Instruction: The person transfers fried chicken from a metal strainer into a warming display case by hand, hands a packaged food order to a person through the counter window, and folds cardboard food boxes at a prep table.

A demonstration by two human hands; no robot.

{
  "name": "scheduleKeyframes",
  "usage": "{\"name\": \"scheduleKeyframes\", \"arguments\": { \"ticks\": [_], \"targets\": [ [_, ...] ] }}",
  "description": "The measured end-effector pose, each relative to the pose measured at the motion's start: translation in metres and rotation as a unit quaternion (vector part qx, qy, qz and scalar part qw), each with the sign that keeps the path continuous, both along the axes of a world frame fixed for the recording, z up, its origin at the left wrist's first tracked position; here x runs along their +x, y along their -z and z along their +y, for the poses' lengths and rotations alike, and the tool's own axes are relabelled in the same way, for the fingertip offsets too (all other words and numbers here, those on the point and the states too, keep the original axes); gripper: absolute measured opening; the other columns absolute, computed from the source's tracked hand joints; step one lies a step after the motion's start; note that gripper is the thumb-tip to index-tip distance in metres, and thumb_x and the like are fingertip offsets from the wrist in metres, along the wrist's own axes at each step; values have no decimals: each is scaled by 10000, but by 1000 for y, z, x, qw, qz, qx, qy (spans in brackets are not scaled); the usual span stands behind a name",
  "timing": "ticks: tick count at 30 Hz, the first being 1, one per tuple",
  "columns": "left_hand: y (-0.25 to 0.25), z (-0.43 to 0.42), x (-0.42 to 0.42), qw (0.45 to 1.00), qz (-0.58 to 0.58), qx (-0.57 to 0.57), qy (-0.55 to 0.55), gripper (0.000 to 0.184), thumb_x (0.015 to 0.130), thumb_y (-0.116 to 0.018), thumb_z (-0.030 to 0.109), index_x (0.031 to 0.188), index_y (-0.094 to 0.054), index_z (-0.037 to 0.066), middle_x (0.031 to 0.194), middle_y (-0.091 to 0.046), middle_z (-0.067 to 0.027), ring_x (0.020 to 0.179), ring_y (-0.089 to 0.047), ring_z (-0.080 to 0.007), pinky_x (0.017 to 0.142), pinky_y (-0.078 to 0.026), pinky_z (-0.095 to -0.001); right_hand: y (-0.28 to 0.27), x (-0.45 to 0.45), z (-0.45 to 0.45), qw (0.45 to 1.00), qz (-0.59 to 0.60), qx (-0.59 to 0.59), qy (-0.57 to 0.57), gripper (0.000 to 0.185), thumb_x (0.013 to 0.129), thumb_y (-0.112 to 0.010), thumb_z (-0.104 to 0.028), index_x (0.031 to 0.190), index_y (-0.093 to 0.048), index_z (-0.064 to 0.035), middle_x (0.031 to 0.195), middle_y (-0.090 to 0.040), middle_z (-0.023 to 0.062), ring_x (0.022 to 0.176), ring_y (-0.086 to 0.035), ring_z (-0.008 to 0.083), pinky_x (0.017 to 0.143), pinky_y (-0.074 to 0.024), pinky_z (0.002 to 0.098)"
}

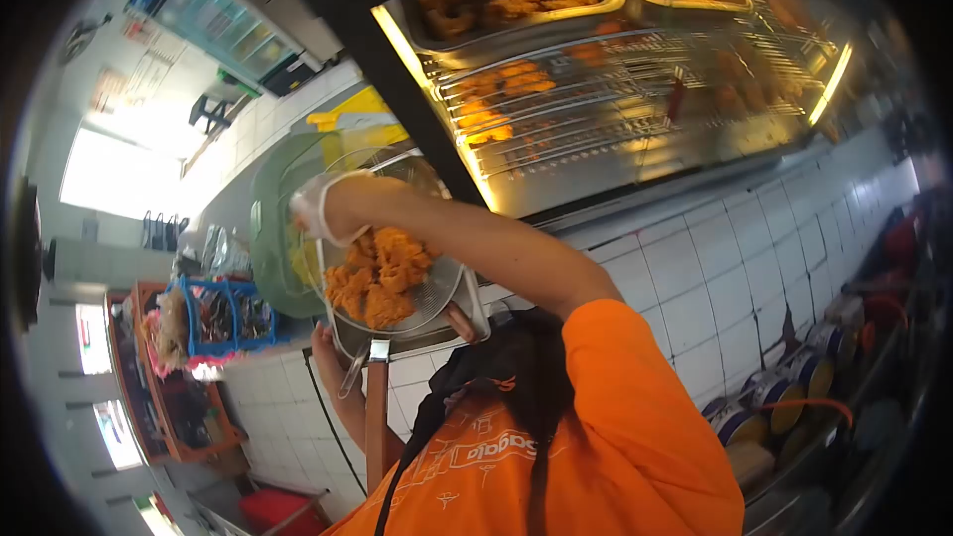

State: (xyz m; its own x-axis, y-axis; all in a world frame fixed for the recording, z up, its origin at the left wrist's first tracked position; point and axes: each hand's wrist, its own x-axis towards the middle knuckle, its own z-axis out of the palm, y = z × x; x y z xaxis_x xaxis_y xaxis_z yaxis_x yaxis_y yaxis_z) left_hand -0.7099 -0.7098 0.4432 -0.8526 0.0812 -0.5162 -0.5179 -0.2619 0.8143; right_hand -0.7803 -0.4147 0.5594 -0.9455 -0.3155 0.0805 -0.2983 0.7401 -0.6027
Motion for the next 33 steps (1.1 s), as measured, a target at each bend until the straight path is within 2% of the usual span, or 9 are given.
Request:
{"name": "scheduleKeyframes", "arguments": {
  "ticks": [3, 4, 11, 19, 22, 23, 25, 30, 33],
  "targets": [
    [8, -9, -5, 999, -3, -33, 19, 521, 979, -443, 435, 1196, -570, -21, 1088, -684, -159, 984, -679, -261, 887, -537, -377, -17, 33, 12, 989, 147, 36, 5, 416, 887, -641, -276, 1202, -594, -8, 1007, -679, 182, 893, -690, 290, 755, -547, 358],
    [5, -7, -3, 999, -4, -31, 31, 519, 978, -444, 438, 1194, -570, -17, 1092, -683, -156, 984, -679, -260, 883, -540, -377, -9, 53, 8, 976, 113, -181, 46, 421, 897, -630, -272, 1218, -581, -4, 1012, -672, 159, 892, -682, 253, 746, -543, 342],
    [1, -3, -1, 1000, -7, -25, 7, 393, 972, -492, 418, 1051, -578, 42, 1004, -675, -102, 899, -679, -219, 795, -559, -359, 84, 256, 62, 534, -63, -801, 262, 378, 917, -537, -187, 1254, -554, -14, 1181, -605, 103, 1032, -613, 211, 890, -527, 364],
    [-18, 15, 5, 999, -3, -37, 18, 324, 985, -501, 375, 949, -579, 63, 919, -681, -70, 830, -678, -194, 754, -559, -338, 116, 208, 197, 295, 217, -812, 455, 403, 865, -532, -33, 1268, -513, -28, 1198, -592, 150, 1155, -580, 315, 1054, -454, 462],
    [-10, -2, -3, 999, 1, -35, 36, 388, 978, -491, 402, 1039, -583, 30, 974, -690, -108, 862, -689, -227, 780, -567, -358, 148, 169, 238, 343, 273, -836, 331, 354, 865, -555, 5, 1214, -527, -51, 1149, -610, 131, 1061, -623, 280, 908, -532, 380],
    [-5, -5, -5, 999, 0, -32, 43, 414, 975, -487, 411, 1068, -584, 19, 992, -693, -121, 873, -693, -238, 789, -570, -364, 187, 165, 273, 337, 175, -918, 112, 303, 864, -616, -16, 1150, -538, -78, 1069, -633, 97, 926, -643, 213, 647, -538, 304],
    [-5, -1, -2, 999, -5, -31, 45, 404, 979, -484, 403, 1064, -593, 23, 993, -696, -115, 877, -694, -235, 794, -568, -361, 156, 136, 269, 273, 236, -881, 306, 188, 943, -565, -60, 1131, -569, -69, 1145, -634, 140, 878, -628, 194, 527, -517, 316],
    [-24, 18, 10, 999, 6, -37, 34, 408, 1000, -461, 382, 1148, -598, 27, 1078, -685, -108, 981, -676, -233, 852, -547, -355, 195, 148, 281, 454, 176, -704, 517, 485, 850, -741, -150, 1275, -510, -109, 966, -643, 61, 669, -599, 163, 450, -425, 298],
    [-31, 25, 15, 998, 5, -63, 6, 429, 1000, -450, 379, 1177, -591, 15, 1116, -664, -97, 1016, -653, -222, 886, -522, -347, 187, 181, 234, 600, 159, -547, 562, 525, 892, -679, -145, 1355, -446, -64, 1131, -603, 100, 897, -586, 165, 655, -466, 278]
  ]
}}
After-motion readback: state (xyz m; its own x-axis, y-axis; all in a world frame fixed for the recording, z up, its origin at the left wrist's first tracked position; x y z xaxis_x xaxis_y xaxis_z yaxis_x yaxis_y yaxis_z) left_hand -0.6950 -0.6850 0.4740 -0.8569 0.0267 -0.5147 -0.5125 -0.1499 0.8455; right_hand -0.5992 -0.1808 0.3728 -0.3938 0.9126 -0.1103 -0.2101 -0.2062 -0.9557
